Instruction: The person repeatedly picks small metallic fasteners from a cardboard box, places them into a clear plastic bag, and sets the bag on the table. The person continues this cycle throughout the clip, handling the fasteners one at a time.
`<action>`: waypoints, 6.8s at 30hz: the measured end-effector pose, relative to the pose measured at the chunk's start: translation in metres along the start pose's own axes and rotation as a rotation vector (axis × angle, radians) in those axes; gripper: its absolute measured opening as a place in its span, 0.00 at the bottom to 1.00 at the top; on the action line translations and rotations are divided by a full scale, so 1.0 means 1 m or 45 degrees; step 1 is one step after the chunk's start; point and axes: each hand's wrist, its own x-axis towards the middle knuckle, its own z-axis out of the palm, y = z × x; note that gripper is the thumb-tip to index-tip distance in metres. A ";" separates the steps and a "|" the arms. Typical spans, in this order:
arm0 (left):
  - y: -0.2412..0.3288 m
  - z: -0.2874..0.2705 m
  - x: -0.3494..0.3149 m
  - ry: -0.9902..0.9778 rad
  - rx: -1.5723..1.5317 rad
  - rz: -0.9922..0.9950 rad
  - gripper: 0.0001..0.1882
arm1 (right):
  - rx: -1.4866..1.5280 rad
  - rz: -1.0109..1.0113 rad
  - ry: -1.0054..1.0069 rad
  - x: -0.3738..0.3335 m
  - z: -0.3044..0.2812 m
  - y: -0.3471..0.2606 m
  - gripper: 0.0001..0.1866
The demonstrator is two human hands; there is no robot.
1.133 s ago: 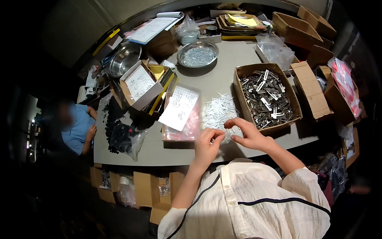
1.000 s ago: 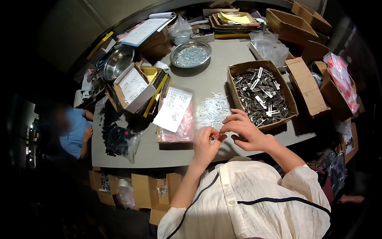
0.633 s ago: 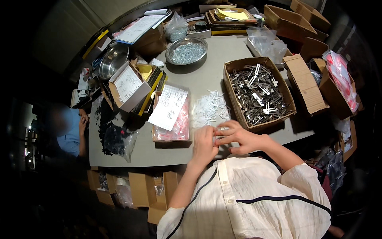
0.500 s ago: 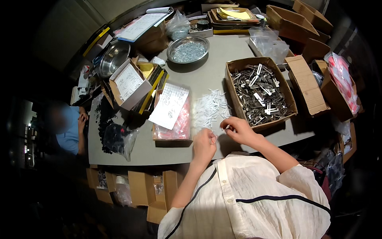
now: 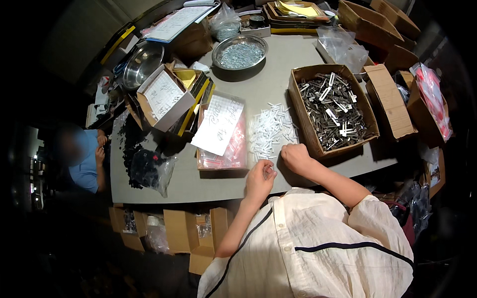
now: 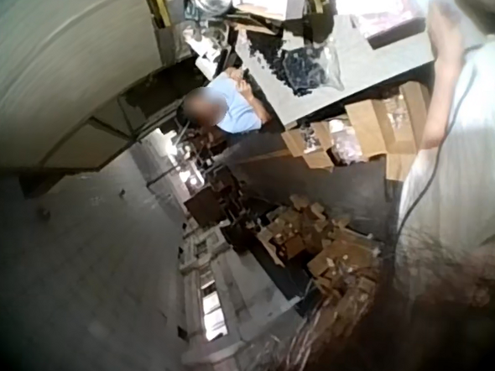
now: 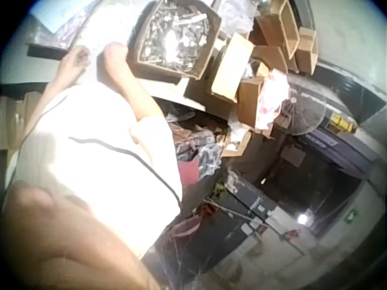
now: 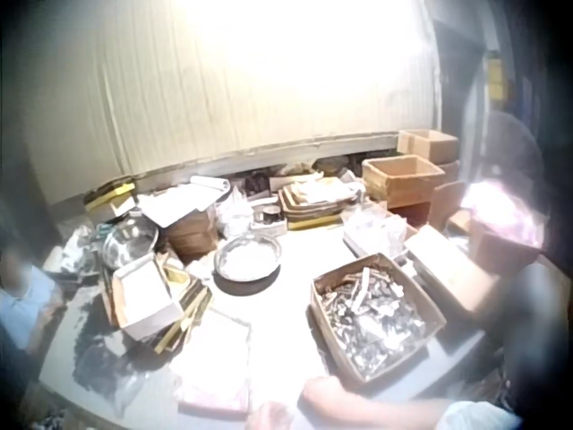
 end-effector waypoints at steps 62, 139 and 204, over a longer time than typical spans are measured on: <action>0.030 0.049 0.072 0.054 -0.386 -0.056 0.08 | 0.123 0.198 0.331 0.057 -0.089 0.162 0.11; -0.189 -0.166 -0.202 1.267 -0.599 -0.690 0.09 | -0.162 -0.618 0.225 0.127 -0.002 -0.099 0.12; 0.009 -0.069 -0.045 0.186 0.218 -0.014 0.09 | 0.859 0.011 -0.017 -0.001 -0.079 -0.015 0.09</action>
